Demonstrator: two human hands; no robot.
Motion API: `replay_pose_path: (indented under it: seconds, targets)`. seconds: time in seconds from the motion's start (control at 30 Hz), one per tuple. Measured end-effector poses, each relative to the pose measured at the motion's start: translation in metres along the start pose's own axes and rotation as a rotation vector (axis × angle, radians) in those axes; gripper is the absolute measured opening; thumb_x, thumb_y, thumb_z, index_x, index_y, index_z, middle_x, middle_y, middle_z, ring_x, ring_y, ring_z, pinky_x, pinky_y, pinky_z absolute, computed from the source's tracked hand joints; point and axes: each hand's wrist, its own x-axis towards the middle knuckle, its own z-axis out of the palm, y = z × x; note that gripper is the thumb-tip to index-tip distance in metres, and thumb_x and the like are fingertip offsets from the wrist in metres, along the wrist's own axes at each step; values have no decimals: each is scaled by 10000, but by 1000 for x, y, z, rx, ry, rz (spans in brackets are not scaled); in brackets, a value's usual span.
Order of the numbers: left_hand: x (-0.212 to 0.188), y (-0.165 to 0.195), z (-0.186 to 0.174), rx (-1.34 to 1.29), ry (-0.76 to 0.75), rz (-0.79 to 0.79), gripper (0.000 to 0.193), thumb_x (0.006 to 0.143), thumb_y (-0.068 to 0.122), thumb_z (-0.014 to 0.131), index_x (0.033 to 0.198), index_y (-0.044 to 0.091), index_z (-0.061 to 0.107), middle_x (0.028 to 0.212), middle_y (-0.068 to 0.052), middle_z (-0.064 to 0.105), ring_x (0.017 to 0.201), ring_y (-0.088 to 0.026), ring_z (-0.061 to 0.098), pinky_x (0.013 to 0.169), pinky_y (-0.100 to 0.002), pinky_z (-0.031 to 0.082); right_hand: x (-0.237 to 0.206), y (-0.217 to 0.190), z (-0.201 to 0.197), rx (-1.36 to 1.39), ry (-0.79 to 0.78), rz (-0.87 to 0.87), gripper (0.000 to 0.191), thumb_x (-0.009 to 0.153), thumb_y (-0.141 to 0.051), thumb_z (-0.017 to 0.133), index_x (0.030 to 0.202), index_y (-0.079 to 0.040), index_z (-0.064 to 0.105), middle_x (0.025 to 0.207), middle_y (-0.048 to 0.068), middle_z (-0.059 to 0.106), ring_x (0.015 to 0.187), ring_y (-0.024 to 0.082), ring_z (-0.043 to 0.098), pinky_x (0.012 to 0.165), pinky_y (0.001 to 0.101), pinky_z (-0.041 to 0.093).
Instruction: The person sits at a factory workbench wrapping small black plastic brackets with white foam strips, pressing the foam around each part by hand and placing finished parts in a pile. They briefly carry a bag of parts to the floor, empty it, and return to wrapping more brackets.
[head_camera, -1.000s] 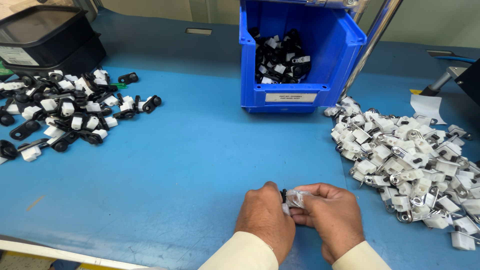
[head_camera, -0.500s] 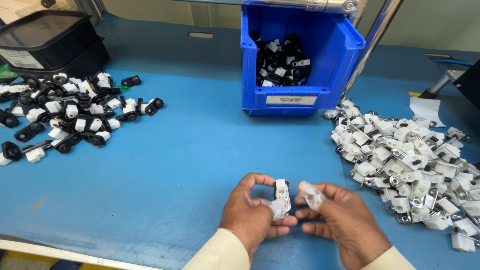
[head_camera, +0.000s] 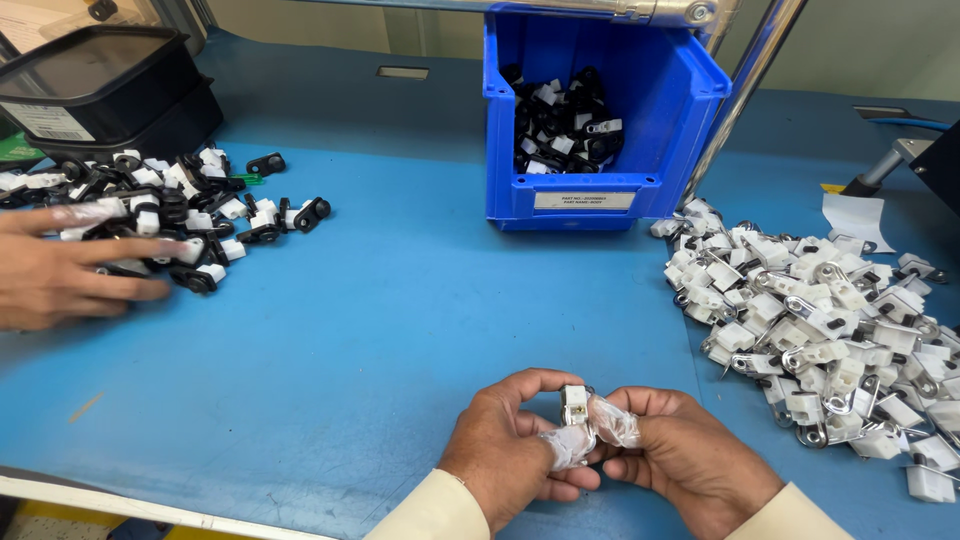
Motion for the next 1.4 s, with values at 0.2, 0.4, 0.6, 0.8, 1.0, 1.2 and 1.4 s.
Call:
replay_pose_path:
  seconds: [0.2, 0.4, 0.6, 0.8, 1.0, 1.2, 1.4]
  targets:
    - [-3, 3, 2, -15, 88, -17, 568, 879, -124, 547, 1380, 135, 613, 912, -127, 740, 697, -191, 773, 603, -275, 667, -12, -2, 24, 26, 123, -78, 244, 974, -152, 573, 974, 37, 727, 850, 173, 765, 710, 224, 725, 673, 335, 626]
    - [-6, 5, 6, 114, 171, -6, 537, 874, -65, 634, 1360, 163, 661, 893, -114, 753, 691, -173, 766, 583, -266, 653, -21, -3, 32, 51, 61, -83, 306, 990, -245, 578, 997, 31, 711, 842, 205, 768, 692, 246, 739, 664, 349, 635]
    - [-3, 6, 4, 0, 57, -41, 495, 881, -80, 607, 1331, 126, 630, 863, -108, 736, 679, -194, 768, 587, -292, 657, -9, 1, 18, 24, 63, -60, 206, 985, -121, 601, 1036, 31, 730, 892, 173, 766, 721, 208, 719, 682, 346, 625]
    - [-5, 9, 13, 113, 200, -30, 421, 912, -34, 661, 1296, 139, 662, 792, -98, 719, 651, -187, 764, 583, -296, 655, -6, 8, 34, 91, 166, -162, 238, 960, -85, 530, 1009, 51, 719, 876, 204, 780, 731, 269, 756, 679, 383, 636]
    - [-7, 12, 17, 363, 309, 128, 521, 844, -104, 621, 1258, 202, 702, 740, -68, 737, 623, -143, 780, 592, -252, 636, -13, 14, 46, -702, 581, -580, 204, 849, 10, 600, 1008, -23, 724, 916, 159, 751, 817, 284, 767, 752, 398, 605]
    - [-2, 15, 11, 212, 300, 99, 351, 908, 24, 709, 1221, 184, 716, 770, -81, 744, 608, -158, 761, 543, -302, 621, -9, 34, 28, -914, 456, -1278, 502, 660, 104, 555, 1126, -19, 696, 1055, 153, 717, 931, 307, 724, 745, 393, 573]
    - [2, 18, 10, 40, 257, 11, 469, 895, -81, 574, 1306, 133, 646, 822, -114, 746, 615, -195, 764, 552, -305, 653, 4, 30, 7, 34, 199, -319, 265, 937, -136, 651, 1138, 18, 729, 947, 186, 749, 779, 253, 742, 637, 381, 616]
